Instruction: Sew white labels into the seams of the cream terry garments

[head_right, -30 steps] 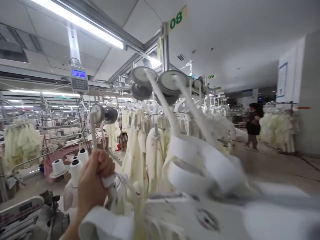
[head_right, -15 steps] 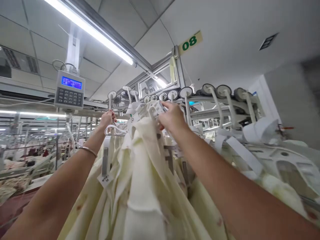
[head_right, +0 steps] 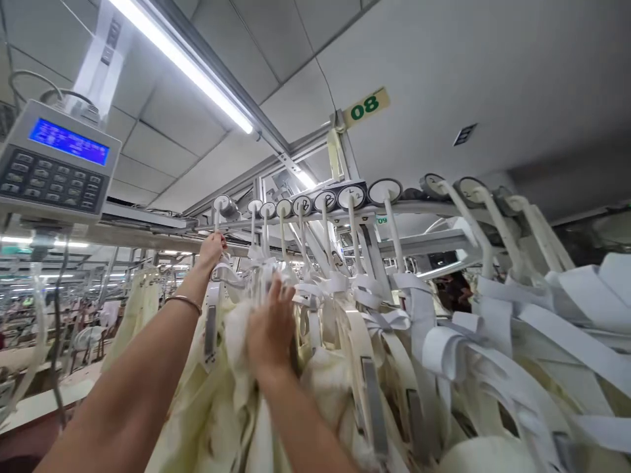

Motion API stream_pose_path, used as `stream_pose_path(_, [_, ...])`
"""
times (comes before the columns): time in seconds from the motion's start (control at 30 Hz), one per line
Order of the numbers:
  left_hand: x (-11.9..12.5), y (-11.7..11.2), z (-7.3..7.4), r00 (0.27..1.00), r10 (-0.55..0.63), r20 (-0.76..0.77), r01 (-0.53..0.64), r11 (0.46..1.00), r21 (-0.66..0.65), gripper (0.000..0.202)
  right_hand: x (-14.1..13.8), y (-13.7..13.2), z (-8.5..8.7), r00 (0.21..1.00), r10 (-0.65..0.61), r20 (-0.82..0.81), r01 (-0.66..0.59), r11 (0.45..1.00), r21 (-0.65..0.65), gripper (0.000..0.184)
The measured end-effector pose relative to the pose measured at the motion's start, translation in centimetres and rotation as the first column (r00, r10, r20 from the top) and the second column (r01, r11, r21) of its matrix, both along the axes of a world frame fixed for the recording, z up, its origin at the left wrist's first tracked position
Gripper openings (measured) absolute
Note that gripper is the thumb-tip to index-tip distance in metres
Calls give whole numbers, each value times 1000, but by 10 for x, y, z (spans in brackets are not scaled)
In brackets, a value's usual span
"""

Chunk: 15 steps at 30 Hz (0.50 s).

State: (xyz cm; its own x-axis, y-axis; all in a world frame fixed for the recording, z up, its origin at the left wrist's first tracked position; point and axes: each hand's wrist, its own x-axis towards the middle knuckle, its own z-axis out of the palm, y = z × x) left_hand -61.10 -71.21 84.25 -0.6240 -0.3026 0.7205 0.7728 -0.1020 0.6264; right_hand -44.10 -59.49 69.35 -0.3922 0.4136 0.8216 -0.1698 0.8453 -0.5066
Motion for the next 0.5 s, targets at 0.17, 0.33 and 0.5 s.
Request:
stream_pose_path(0.17, [-36,22,14,997,-81,-17,82,996,36,25,-31,-2,-43,998,-63,7,61,983,174,73])
stream_pose_path(0.33, [-58,31,-14,991,-134,18,133,990,53,25,-42,6,-55,994,-101,43,84,951,296,79])
stream_pose_path(0.5, [-57,16,-60,995,-80,66,73,993,91,24,-37,10,-57,992,-101,81,70,945,319,82])
